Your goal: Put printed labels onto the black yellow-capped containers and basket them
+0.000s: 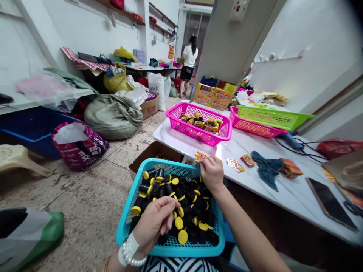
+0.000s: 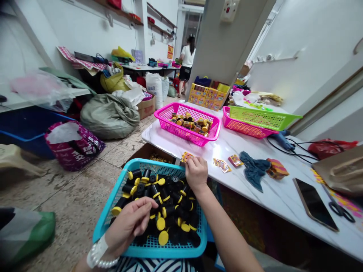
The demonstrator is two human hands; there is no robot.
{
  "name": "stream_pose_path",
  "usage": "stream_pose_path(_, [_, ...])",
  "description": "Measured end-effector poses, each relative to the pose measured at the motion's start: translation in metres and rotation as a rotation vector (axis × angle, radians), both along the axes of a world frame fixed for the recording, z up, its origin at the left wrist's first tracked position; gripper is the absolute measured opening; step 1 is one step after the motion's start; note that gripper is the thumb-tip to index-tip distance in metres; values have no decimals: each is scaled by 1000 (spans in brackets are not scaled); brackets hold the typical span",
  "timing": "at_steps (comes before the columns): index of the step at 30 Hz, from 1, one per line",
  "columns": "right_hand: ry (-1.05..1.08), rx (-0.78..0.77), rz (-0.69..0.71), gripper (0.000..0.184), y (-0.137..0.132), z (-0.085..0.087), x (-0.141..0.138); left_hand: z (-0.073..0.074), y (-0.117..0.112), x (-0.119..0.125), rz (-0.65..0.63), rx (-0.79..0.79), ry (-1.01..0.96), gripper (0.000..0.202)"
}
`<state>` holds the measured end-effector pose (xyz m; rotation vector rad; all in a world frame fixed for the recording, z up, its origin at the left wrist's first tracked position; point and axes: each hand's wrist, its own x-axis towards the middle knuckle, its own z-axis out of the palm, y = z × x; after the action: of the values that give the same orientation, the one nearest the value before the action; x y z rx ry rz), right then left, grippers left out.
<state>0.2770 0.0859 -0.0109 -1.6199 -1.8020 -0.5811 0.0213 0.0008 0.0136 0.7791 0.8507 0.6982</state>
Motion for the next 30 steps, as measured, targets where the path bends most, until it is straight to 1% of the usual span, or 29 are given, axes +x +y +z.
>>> stream_pose_path(3, [2, 6, -13, 17, 3, 3, 7, -1, 5, 4, 39, -11, -1, 40])
stream_pose_path(7, [6, 19, -73, 19, 14, 3, 19, -4, 15, 13, 23, -37, -13, 39])
stream_pose_path(11, [48, 103, -162, 20, 18, 7, 27, -6, 20, 20, 24, -34, -31, 38])
stream_pose_path(13, [85, 171, -211, 18, 10, 13, 22, -5, 20, 20, 54, -17, -32, 38])
stream_pose_path(14, [102, 208, -213, 16, 3, 16, 16, -3, 20, 20, 76, -8, -27, 38])
stream_pose_path(16, [118, 252, -140, 12, -19, 21, -6, -1, 18, 20, 131, 4, -10, 40])
stream_pose_path(17, [115, 247, -62, 9, -32, 23, -21, 0, 17, 20, 153, 8, -2, 42])
stream_pose_path(19, [90, 167, 126, 10, -61, 24, -54, 0, 15, 20, 181, 30, 10, 45])
stream_pose_path(20, [89, 126, 198, 11, -74, 23, -69, -1, 14, 19, 187, 52, 22, 45])
stream_pose_path(22, [136, 67, 281, 13, -98, 19, -93, -5, 13, 15, 182, 115, 71, 39])
stream_pose_path(23, [188, 36, 300, 13, -106, 18, -99, -7, 12, 12, 177, 151, 105, 35])
stream_pose_path(25, [357, -80, 330, 13, -117, 17, -103, -10, 11, 6, 146, 222, 170, 27])
stream_pose_path(26, [478, -171, 346, 19, -119, 18, -101, -10, 11, 2, 121, 260, 200, 24])
stream_pose_path(28, [771, -379, 376, 36, -118, 22, -93, -7, 13, -3, 52, 353, 272, 19])
stream_pose_path(29, [911, -489, 388, 41, -116, 24, -89, -4, 14, -4, 9, 410, 314, 18])
stream_pose_path(30, [1022, -601, 399, 40, -113, 25, -86, -1, 16, -5, -38, 467, 352, 17])
